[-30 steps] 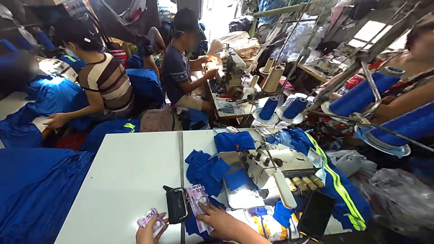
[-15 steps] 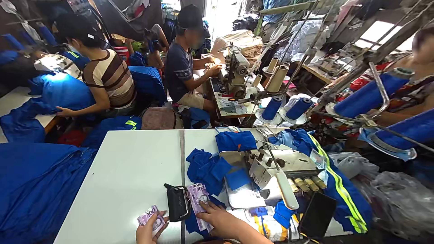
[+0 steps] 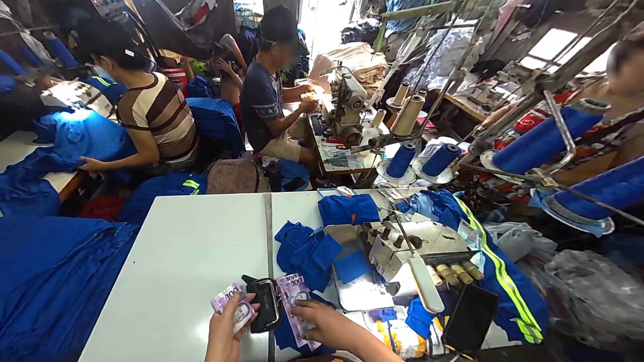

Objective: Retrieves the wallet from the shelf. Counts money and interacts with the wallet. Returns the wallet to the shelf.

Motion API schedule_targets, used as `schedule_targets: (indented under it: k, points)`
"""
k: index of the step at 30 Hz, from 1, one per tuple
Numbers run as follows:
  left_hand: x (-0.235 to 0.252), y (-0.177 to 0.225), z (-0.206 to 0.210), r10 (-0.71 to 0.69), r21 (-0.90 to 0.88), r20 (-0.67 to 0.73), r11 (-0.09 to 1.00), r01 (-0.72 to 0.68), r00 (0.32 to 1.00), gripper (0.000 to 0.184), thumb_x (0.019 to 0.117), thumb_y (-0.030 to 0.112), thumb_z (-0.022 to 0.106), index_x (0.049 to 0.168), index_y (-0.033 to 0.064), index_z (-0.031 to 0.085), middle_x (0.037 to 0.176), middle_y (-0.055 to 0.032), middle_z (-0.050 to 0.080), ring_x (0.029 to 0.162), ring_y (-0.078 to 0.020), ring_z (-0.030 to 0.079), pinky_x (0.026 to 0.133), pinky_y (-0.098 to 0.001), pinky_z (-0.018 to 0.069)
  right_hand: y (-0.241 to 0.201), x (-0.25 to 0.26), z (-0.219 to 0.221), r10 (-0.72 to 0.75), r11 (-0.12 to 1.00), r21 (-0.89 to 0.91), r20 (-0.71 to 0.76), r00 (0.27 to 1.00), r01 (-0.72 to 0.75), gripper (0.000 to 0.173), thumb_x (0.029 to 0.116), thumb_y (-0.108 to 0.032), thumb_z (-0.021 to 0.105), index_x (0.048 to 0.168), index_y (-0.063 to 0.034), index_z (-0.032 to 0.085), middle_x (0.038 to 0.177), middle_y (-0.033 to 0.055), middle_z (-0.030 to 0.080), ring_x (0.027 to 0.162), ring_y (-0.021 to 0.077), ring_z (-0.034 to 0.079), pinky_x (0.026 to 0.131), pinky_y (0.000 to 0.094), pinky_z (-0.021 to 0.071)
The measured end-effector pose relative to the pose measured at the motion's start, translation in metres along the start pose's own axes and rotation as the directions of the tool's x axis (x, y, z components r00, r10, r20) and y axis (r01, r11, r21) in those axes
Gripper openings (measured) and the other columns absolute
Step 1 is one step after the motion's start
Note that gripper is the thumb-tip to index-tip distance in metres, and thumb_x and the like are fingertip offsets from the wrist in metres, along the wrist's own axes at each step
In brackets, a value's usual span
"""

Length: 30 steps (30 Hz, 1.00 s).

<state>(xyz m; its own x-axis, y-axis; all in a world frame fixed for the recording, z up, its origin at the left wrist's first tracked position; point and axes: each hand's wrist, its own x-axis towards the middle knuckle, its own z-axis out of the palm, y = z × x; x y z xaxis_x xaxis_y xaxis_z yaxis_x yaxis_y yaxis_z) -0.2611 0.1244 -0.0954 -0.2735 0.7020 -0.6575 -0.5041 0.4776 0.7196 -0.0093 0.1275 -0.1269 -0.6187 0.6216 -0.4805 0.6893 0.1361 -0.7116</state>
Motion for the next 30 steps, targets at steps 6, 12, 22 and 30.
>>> schedule_targets:
  k: [6, 12, 22, 30]
  points:
    - [-0.006, -0.019, 0.020, -0.100, 0.107, 0.274, 0.992, 0.073, 0.956, 0.037, 0.1110, 0.017, 0.037, 0.131, -0.0099, 0.052, 0.103, -0.0228, 0.074, 0.090, -0.0314, 0.075, 0.081, -0.0446, 0.0624, -0.013, -0.002, -0.020, 0.064, 0.965, 0.260, -0.211, 0.975, -0.007, 0.039, 0.1026, -0.013, 0.059, 0.141, -0.0036, 0.060, 0.140, 0.0194, 0.061, 0.130, 0.0296, 0.059, 0.113, 0.0456, 0.0437]
    - [-0.009, -0.044, 0.042, -0.125, 0.281, 0.251, 0.958, 0.051, 0.960, 0.031, 0.0962, 0.010, 0.070, 0.118, -0.0103, 0.059, 0.094, -0.0187, 0.073, 0.083, -0.0247, 0.074, 0.079, -0.0422, 0.0631, -0.021, 0.000, -0.028, 0.175, 0.839, 0.543, -0.322, 0.930, 0.030, 0.035, 0.1027, -0.014, 0.058, 0.136, -0.0028, 0.060, 0.127, 0.0138, 0.068, 0.112, 0.0193, 0.069, 0.100, 0.0368, 0.0547]
    - [0.013, -0.023, -0.025, -0.083, 0.108, 0.010, 0.991, 0.082, 0.996, 0.034, 0.1052, 0.010, 0.054, 0.133, -0.0082, 0.046, 0.101, -0.0226, 0.073, 0.082, -0.0293, 0.075, 0.072, -0.0419, 0.0634, -0.030, 0.017, -0.031, 0.508, 0.861, 0.159, -0.189, 0.841, -0.484, 0.044, 0.1042, -0.027, 0.056, 0.138, 0.0016, 0.056, 0.132, 0.0235, 0.062, 0.123, 0.0370, 0.061, 0.106, 0.0533, 0.0461]
    - [0.006, -0.064, -0.031, -0.113, 0.062, -0.059, 0.991, 0.116, 0.992, 0.033, 0.1043, 0.009, 0.056, 0.132, -0.0082, 0.048, 0.101, -0.0227, 0.073, 0.084, -0.0281, 0.075, 0.071, -0.0399, 0.0630, -0.012, 0.048, -0.013, 0.518, 0.855, 0.129, -0.263, 0.814, -0.502, 0.059, 0.0894, -0.028, 0.076, 0.136, 0.0001, 0.056, 0.137, 0.0237, 0.057, 0.130, 0.0391, 0.055, 0.108, 0.0545, 0.0445]
